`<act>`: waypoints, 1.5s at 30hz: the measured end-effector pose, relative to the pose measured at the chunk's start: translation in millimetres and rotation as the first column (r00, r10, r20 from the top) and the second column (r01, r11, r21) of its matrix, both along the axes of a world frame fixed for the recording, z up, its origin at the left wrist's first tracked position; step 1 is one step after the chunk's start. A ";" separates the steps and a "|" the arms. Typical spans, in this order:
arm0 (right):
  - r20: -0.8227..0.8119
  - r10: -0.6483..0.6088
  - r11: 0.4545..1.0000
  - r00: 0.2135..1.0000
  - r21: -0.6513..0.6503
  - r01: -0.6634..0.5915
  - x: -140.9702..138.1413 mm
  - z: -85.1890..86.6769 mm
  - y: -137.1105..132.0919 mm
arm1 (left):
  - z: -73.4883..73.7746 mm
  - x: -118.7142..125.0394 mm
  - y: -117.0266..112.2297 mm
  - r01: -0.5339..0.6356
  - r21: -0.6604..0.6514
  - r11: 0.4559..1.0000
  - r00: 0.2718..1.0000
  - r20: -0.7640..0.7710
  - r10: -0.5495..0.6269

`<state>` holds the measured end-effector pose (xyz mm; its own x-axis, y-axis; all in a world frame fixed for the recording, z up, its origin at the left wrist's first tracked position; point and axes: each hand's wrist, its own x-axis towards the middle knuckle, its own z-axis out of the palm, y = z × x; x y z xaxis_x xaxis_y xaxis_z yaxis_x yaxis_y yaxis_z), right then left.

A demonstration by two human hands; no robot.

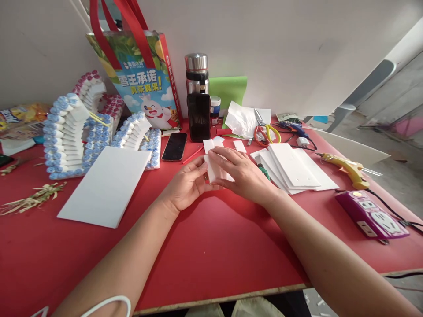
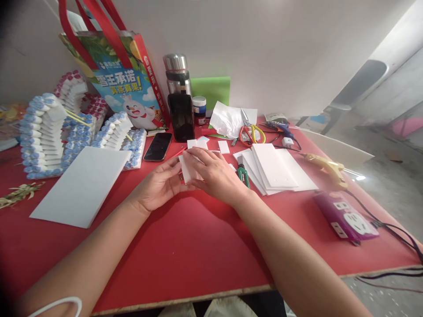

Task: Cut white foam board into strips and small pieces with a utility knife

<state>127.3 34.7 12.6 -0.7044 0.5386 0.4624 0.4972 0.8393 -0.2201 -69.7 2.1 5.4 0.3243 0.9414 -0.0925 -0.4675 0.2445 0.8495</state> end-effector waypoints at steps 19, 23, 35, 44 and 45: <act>-0.085 0.034 0.990 0.996 -0.132 -0.045 9.1 -0.1 2.7 | -0.7 0.0 0.5 0.042 -0.037 0.998 0.999 0.014 -0.041; -0.081 0.011 0.990 0.997 -0.142 -0.022 7.4 -2.2 2.3 | -0.7 0.7 0.0 0.044 -0.025 0.999 0.999 -0.017 -0.045; -0.139 0.034 0.987 0.990 -0.149 -0.055 5.1 3.6 0.1 | -10.6 -3.5 1.7 0.042 0.009 0.999 0.999 -0.002 -0.042; -0.190 0.036 0.978 0.981 -0.195 -0.074 5.6 1.7 -1.4 | -4.5 -4.6 1.9 0.032 -0.062 0.998 0.999 0.020 -0.030; -0.193 0.035 0.976 0.981 -0.204 -0.075 5.6 1.1 -1.2 | -4.4 -4.6 1.9 0.031 -0.063 0.998 0.999 0.019 -0.030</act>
